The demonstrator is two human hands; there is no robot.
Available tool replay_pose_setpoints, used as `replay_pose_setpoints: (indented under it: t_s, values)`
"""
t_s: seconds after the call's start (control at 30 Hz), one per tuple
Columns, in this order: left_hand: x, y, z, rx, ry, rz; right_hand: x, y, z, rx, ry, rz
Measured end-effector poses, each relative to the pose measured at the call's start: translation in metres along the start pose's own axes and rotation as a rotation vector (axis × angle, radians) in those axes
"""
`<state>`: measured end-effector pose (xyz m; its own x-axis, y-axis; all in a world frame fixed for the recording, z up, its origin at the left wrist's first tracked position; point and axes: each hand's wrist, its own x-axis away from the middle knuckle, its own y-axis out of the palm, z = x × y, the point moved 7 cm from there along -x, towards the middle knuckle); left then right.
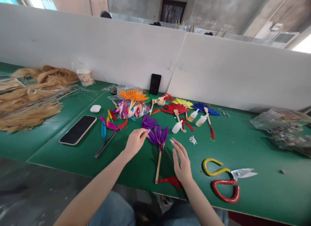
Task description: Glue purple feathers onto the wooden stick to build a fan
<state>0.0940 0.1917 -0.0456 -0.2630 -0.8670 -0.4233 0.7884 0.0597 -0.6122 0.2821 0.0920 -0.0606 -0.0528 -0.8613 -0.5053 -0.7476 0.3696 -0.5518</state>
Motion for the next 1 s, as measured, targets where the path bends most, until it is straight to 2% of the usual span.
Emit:
replay_pose_setpoints:
  t_s: [0.1, 0.17, 0.27, 0.37, 0.47, 0.53, 0.63, 0.8, 1.0]
  values:
    - [-0.013, -0.016, -0.024, 0.042, -0.194, 0.010, -0.001, -0.001, -0.001, -0.018, -0.006, 0.014]
    - [-0.024, -0.020, -0.034, 0.007, -0.262, -0.024, -0.001, -0.001, -0.001, -0.030, -0.010, 0.021]
    - [-0.043, -0.016, -0.040, -0.125, -0.207, -0.076, -0.001, -0.001, 0.000, -0.040, -0.009, 0.034]
    - [-0.059, -0.001, -0.041, -0.367, -0.095, -0.059, -0.001, -0.002, 0.002, -0.039, -0.005, 0.040]
    - [-0.064, 0.017, -0.048, -0.594, -0.091, -0.055, -0.001, -0.001, 0.004, -0.037, 0.002, 0.034]
    - [-0.065, 0.027, -0.051, -0.641, -0.069, -0.078, -0.001, -0.001, 0.004, -0.035, 0.005, 0.029]
    - [-0.065, 0.032, -0.056, -0.549, -0.020, -0.097, -0.001, -0.002, 0.003, -0.034, 0.007, 0.028]
    - [-0.068, 0.024, -0.067, -0.408, -0.007, -0.079, -0.003, -0.002, 0.002, -0.031, 0.019, 0.027]
    - [-0.069, 0.014, -0.061, -0.278, 0.004, 0.002, -0.004, -0.002, 0.004, -0.022, 0.049, 0.033]
